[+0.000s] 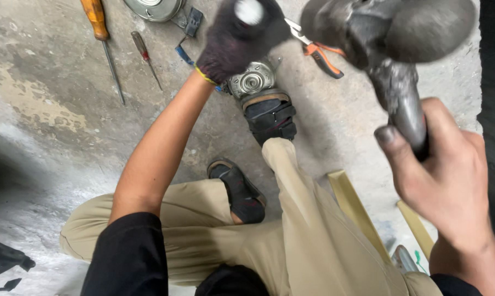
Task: The person sits on the floor and uses pliers and a hammer to disassemble a cylindrical mechanical component. They repeatedly pry at a retaining ring and strike a central pin to separate parts of the assembly.
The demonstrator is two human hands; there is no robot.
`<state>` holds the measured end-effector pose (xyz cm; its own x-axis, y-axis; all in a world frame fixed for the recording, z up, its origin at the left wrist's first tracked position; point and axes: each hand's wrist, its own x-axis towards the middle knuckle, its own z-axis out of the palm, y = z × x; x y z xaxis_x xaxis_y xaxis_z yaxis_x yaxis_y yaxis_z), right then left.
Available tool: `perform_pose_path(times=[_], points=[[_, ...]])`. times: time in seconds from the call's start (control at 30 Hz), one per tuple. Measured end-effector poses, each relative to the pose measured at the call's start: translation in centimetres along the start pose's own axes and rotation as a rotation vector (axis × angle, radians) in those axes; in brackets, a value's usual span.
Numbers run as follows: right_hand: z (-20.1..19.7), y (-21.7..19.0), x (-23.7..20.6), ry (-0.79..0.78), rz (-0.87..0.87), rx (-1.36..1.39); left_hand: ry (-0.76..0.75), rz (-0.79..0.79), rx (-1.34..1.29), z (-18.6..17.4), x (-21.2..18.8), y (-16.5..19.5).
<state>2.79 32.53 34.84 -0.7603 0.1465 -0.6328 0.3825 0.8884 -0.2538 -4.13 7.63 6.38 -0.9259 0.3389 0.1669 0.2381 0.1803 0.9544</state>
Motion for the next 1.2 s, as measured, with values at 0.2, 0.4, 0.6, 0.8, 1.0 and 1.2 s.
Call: perform_pose_path(times=[0.2,0.4,0.6,0.8,1.0,1.2], points=[[5.9,6.9,5.3,0.296,-0.198,-0.106,0.398,-0.518,-0.603,-8.1,-2.4,2.7],[13.5,12.1,13.6,0.505,-0.324,-0.158,-0.174,-0.594,0.594,-14.5,-7.9,3.9],[17.8,13.9,18.7,0.541,-0.409,-0.075,-0.298,-0.613,0.850,-15.7,-11.7,2.3],[18.3,14.1,20.4,0.517,-0.505,-0.154,-0.338,-0.607,0.908,-15.6,-11.4,1.8],[20.0,14.1,20.8,0.603,-0.538,-0.287,-0.428,-0.576,1.285,-13.1,-8.4,5.1],[23.6,13.7,19.9,0.557,-0.861,-0.466,-0.302,-0.248,0.525,-4.4,-4.0,6.4]])
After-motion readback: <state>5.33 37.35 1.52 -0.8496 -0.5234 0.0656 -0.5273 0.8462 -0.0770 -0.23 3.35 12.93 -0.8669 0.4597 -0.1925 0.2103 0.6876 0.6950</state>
